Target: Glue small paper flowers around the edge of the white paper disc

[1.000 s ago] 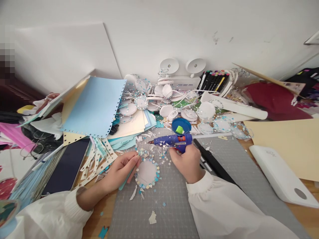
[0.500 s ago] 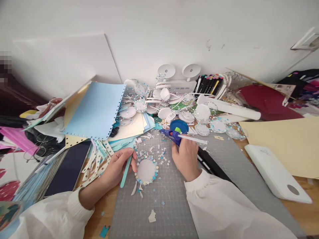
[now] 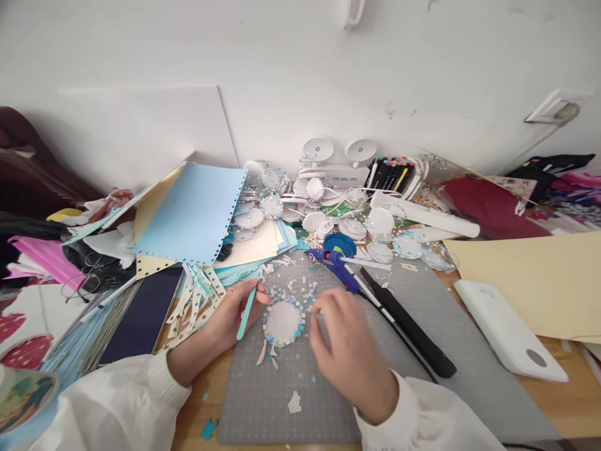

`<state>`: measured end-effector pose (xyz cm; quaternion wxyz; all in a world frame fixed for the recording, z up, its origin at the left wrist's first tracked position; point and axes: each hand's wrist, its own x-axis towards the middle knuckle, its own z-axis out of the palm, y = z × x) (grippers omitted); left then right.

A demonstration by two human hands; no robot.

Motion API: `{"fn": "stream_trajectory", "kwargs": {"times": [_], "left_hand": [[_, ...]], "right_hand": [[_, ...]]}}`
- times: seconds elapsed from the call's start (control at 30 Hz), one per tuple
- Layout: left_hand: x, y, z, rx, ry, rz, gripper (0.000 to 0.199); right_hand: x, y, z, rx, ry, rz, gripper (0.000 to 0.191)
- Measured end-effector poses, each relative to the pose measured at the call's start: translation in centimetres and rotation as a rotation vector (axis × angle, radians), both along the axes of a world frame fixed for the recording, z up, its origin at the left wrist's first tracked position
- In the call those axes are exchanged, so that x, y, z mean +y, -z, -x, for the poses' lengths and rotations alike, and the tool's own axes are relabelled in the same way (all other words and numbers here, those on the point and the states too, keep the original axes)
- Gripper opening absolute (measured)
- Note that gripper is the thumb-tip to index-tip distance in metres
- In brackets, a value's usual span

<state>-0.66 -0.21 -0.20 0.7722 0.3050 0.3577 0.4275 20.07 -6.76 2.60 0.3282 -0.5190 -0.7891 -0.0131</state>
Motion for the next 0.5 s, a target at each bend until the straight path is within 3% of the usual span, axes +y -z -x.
{"fn": "stream_trajectory", "kwargs": {"times": [0.17,0.3,0.5], "left_hand": [[0.1,-0.7,-0.2,-0.017,-0.037,0.03,0.022],[0.2,-1.2,-0.1,-0.013,-0.071,0.072,0.025],[0.1,-0.9,0.2,-0.076,0.049,-0.005,0.034]], "right_hand": [[1.1,-2.1,4.7,-0.166,-0.389,-0.133,0.03],[2.7,-2.1,6.4,-0.239,-0.404,-0.216,0.024],[4.1,-1.4,6.2,-0.262,-0.341,-0.439,0.022]]}}
